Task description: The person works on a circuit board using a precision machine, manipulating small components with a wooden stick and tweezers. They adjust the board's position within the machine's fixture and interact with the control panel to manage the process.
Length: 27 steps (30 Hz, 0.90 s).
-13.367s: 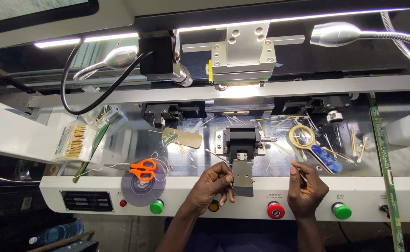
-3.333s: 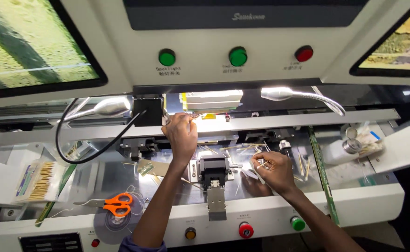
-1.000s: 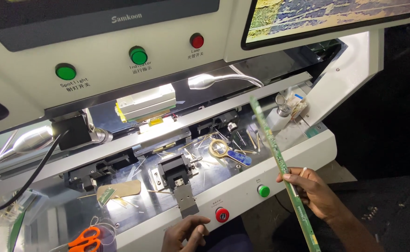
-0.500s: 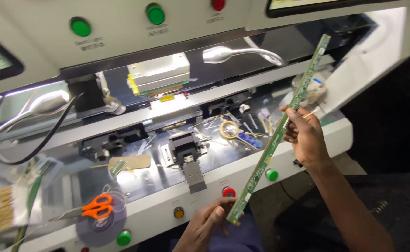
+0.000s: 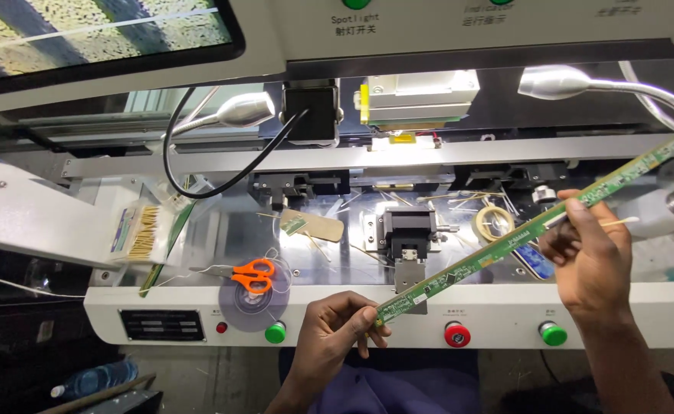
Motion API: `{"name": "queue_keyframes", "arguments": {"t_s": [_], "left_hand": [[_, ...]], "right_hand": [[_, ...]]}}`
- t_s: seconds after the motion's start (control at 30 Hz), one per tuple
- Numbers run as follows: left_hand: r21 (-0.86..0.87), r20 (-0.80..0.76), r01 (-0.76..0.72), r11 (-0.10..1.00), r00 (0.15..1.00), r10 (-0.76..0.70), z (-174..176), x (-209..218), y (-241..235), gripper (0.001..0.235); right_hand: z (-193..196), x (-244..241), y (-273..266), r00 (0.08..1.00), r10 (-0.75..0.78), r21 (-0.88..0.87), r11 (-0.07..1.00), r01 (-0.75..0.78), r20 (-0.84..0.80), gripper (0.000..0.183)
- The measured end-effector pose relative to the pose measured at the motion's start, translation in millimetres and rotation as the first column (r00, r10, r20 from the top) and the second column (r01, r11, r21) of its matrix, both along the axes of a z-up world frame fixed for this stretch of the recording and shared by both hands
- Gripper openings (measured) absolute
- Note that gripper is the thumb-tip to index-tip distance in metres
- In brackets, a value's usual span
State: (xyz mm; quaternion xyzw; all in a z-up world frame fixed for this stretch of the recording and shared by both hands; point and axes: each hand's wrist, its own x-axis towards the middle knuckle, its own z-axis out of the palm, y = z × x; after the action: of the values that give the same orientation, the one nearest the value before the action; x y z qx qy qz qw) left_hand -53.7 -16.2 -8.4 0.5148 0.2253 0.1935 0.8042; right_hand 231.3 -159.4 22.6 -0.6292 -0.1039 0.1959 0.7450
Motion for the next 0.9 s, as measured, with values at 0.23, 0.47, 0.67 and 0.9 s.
{"name": "queue_keyframes", "arguments": {"t_s": [0.23,0.47,0.67,0.9], "left_hand": [[0.004,0.022,-0.047,0.999,0.999,0.047,3,5,14,0.021],[-0.003,0.021,-0.046,0.999,0.999,0.046,8,16,24,0.025],[0.039,-0.006,-0.072,0.997,0.997,0.073,13,43,35,0.024],[0.255,-0.208,-0.047,0.966,0.973,0.102,29,110,76,0.013]], "right_hand": [[2,3,4,0.995,0.071,-0.023,0.997,-0.07,0.07,0.04],[5,8,6,0.995,0.079,-0.153,0.986,-0.069,0.059,0.042],[-15,40,0,0.997,0.064,-0.062,0.996,-0.061,0.046,0.039],[-30,100,10,0.996,0.09,0.09,0.992,-0.089,-0.008,0.041]]}}
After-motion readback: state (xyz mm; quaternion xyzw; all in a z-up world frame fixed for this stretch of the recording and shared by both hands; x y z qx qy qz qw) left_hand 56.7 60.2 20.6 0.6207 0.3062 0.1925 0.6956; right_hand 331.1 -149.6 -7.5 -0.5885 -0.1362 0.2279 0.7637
